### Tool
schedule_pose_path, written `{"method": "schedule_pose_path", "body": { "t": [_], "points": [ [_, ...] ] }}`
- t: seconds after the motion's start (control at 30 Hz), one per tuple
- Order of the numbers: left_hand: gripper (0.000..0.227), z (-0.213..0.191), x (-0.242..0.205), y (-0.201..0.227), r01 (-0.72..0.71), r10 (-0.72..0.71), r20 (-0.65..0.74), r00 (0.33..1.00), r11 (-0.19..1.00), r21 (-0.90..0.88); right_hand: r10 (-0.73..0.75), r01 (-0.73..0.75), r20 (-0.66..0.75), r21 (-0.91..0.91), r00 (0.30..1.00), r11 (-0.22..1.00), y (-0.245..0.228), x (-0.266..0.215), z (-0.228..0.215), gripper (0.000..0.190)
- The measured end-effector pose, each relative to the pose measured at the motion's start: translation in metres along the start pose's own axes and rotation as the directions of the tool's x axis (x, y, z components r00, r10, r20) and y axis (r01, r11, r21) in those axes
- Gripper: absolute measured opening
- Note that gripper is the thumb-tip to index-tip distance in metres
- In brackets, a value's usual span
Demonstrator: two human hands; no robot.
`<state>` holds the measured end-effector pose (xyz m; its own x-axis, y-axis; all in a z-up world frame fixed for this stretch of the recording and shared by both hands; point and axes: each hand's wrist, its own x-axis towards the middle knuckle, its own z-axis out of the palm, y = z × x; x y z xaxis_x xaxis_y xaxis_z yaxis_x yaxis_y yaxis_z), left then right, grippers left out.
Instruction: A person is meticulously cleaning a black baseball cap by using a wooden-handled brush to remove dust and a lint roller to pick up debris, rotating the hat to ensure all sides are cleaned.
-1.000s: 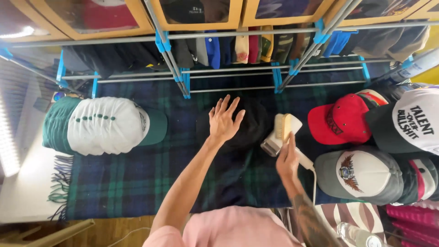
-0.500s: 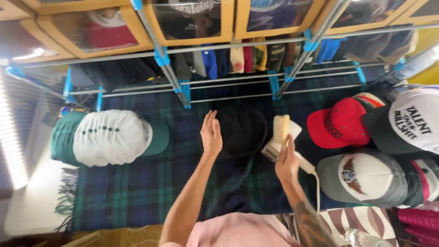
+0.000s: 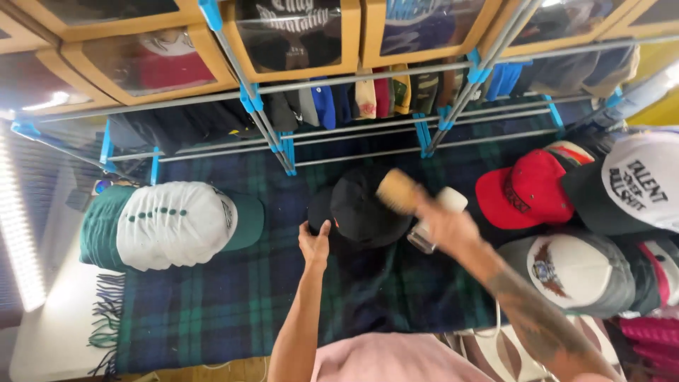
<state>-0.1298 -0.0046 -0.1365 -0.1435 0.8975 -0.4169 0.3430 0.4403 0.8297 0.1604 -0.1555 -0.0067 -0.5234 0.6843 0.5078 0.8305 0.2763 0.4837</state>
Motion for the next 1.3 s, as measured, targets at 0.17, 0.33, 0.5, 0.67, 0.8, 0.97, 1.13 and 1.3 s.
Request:
{"method": "schedule_pose_path", "body": {
  "t": [0.17, 0.33, 0.5, 0.67, 0.8, 0.97, 1.13, 1.3],
  "points": [
    [0.056, 0.002, 0.006, -0.004, -0.005, 0.003, -0.033, 0.999, 0.999, -0.04, 0.013, -0.012, -0.056, 0.02, 0.998, 1.0, -0.004, 0.021, -0.019, 0.039],
    [0.053, -0.012, -0.023, 0.023, -0.009, 0.009, -0.012, 1.0, 0.999, -0.049, 0.39, -0.389, 0.109, -0.037, 0.914, 0.921, 0.021, -0.037, 0.032, 0.044],
    [0.054, -0.008, -0.017, 0.025, -0.003, 0.003, -0.001, 1.0, 0.999, -0.044, 0.317, -0.368, 0.189, 0.43, 0.929, 0.824, -0.006, -0.01, -0.002, 0.029],
    [0.056, -0.006, -0.007, 0.013, -0.043, 0.044, 0.001, 0.999, 0.989, -0.144, 0.742, -0.768, 0.25, 0.011, 0.622, 0.64, 0.038, -0.054, 0.071, 0.024],
    [0.053, -0.009, -0.005, 0.014, -0.03, 0.033, 0.014, 0.999, 0.983, -0.184, 0.472, -0.563, 0.31, 0.515, 0.825, 0.646, -0.024, -0.038, 0.032, 0.026],
    [0.058, -0.007, 0.041, 0.024, -0.143, 0.166, 0.096, 0.981, 0.967, -0.212, 0.824, -0.918, 0.406, 0.139, 0.395, 0.371, 0.026, -0.094, 0.074, 0.044],
    [0.051, 0.018, 0.103, 0.051, -0.305, 0.274, 0.253, 0.928, 0.947, 0.096, 0.722, -0.766, 0.305, 0.429, 0.621, 0.478, -0.018, -0.05, 0.017, 0.016],
    [0.05, 0.032, 0.13, 0.072, -0.41, 0.298, 0.36, 0.884, 0.865, 0.288, 0.57, -0.632, 0.308, 0.162, 0.762, 0.758, 0.005, -0.036, 0.011, 0.028]
  ]
}}
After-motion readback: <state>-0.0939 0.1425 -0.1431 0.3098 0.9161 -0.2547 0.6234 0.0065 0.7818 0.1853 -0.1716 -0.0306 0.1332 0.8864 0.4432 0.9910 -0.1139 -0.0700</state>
